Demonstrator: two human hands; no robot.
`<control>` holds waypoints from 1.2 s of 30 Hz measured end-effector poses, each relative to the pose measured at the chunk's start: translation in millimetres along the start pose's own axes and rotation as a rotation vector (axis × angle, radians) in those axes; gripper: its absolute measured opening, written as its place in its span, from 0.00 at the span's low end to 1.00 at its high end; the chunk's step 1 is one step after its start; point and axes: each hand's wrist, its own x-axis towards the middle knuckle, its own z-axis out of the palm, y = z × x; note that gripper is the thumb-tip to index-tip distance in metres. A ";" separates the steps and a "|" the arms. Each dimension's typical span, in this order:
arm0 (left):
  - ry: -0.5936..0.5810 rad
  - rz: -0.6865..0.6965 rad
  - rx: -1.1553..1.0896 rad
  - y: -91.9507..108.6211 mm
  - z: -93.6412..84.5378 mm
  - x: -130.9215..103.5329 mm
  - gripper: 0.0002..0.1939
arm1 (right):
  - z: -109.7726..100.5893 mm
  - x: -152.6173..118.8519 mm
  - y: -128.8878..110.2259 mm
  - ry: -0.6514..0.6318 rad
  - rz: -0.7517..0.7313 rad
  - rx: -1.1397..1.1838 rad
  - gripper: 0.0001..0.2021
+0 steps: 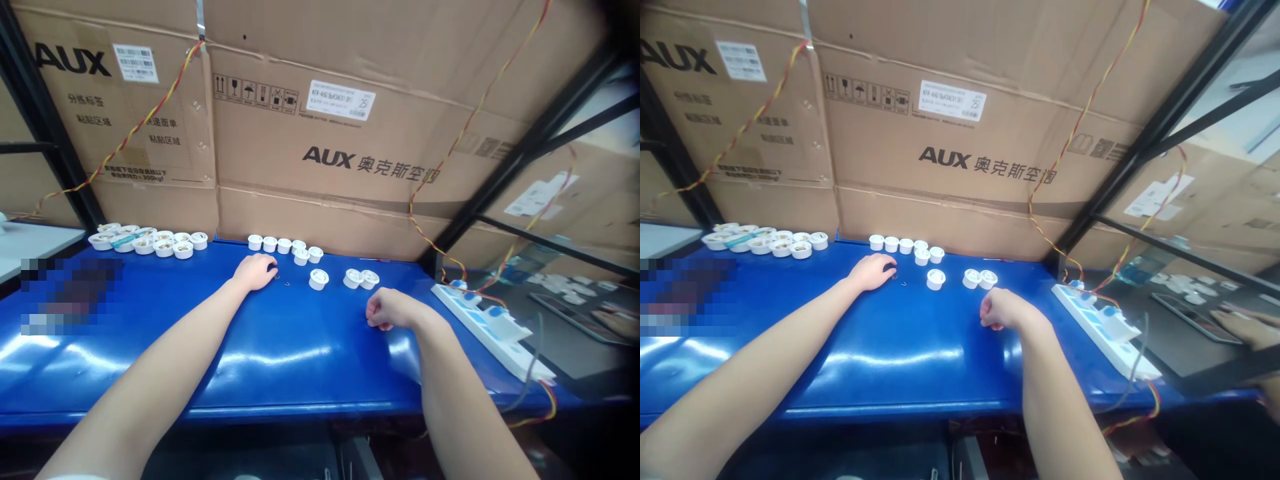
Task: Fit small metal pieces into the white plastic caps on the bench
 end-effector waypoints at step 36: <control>-0.039 0.553 -0.066 64.8 -1.5 -1.7 0.29 | 8.3 66.5 -83.3 0.682 -0.083 0.030 0.11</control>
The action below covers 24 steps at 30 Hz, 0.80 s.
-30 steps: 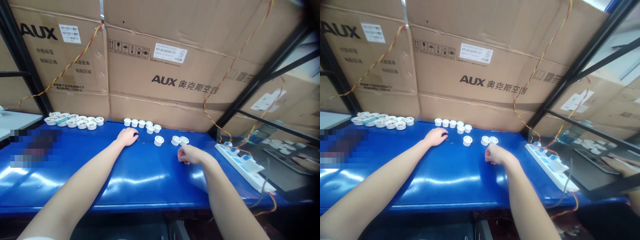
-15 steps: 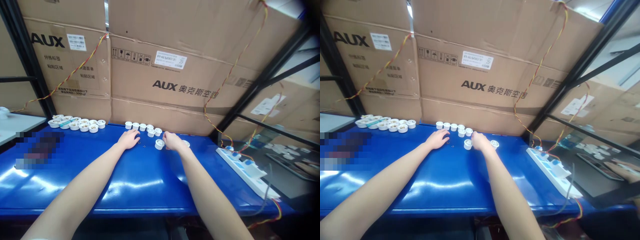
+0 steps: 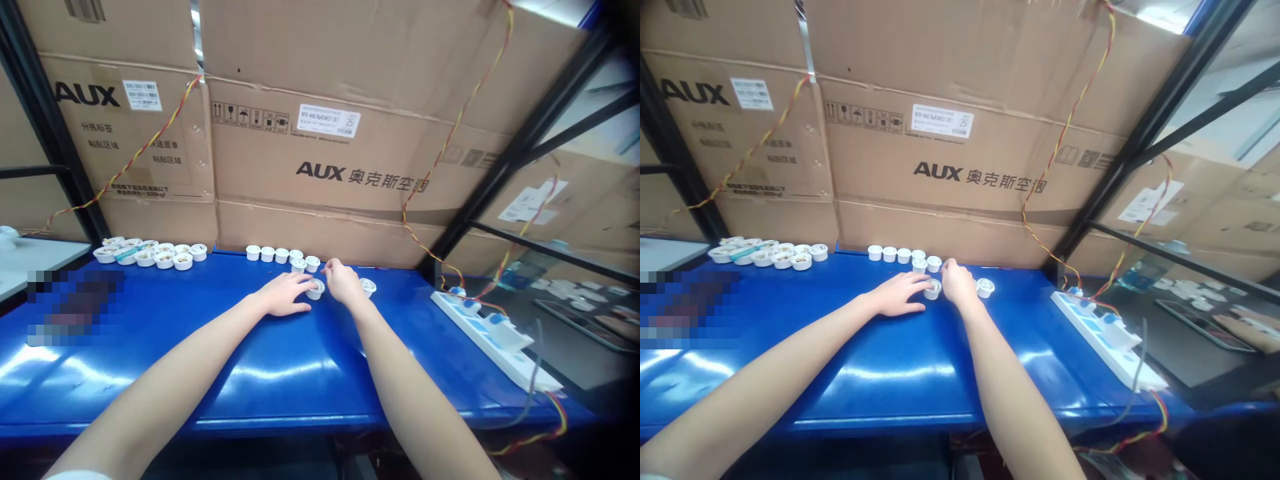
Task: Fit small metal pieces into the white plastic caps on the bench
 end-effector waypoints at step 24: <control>0.705 -0.205 -0.146 6.0 -0.8 -4.9 0.10 | -13.1 -25.6 -31.4 -0.282 -0.204 0.918 0.17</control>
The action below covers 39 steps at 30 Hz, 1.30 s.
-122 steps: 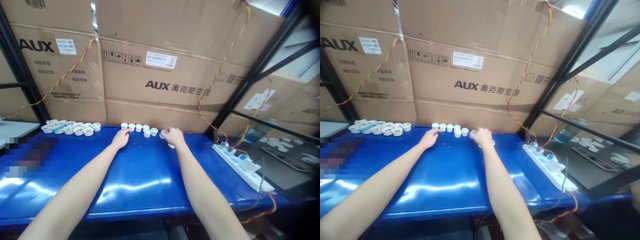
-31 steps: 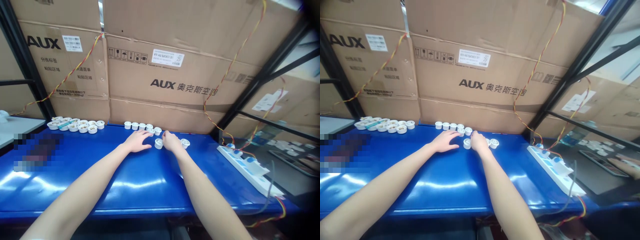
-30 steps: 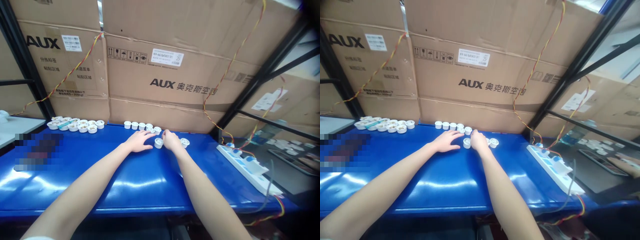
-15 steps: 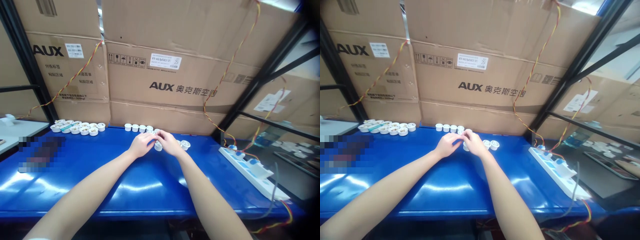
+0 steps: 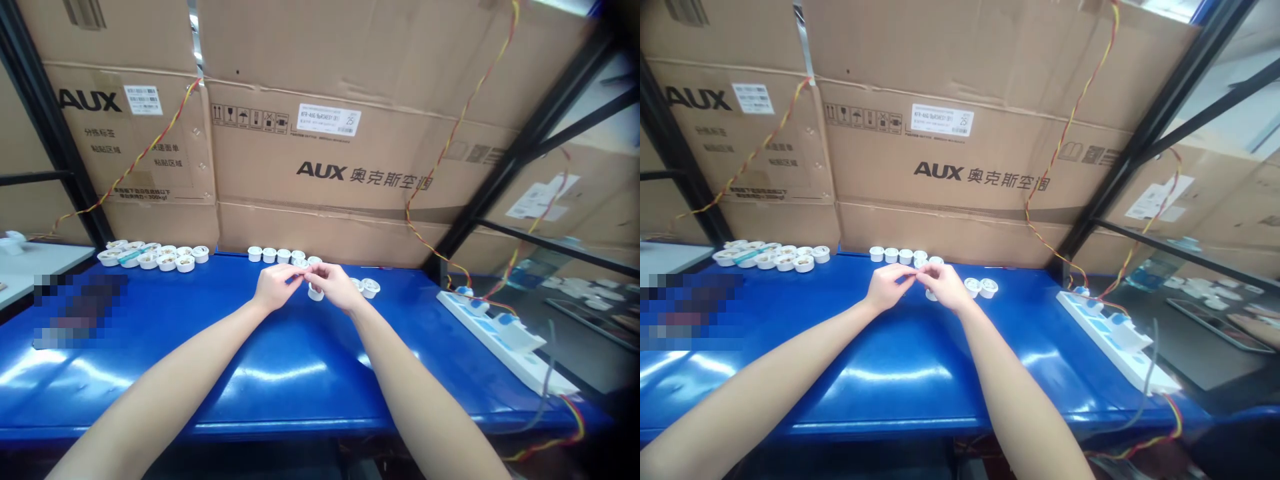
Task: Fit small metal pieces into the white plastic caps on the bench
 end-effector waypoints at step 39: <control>-0.573 -0.119 0.180 -3.6 8.9 -7.0 0.22 | -5.0 -5.3 -4.1 -0.075 -0.171 -1.062 0.10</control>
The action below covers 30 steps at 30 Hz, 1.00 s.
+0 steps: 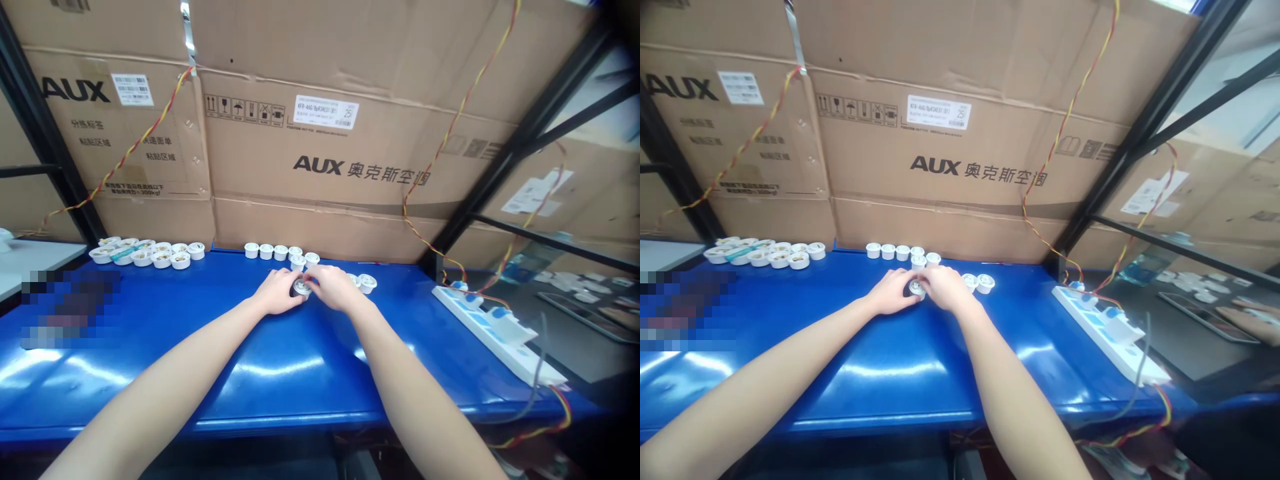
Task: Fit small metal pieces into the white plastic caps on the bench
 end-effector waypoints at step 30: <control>0.334 -0.455 -0.076 -62.0 -26.3 -2.9 0.08 | 28.7 11.2 42.1 0.102 0.073 0.037 0.11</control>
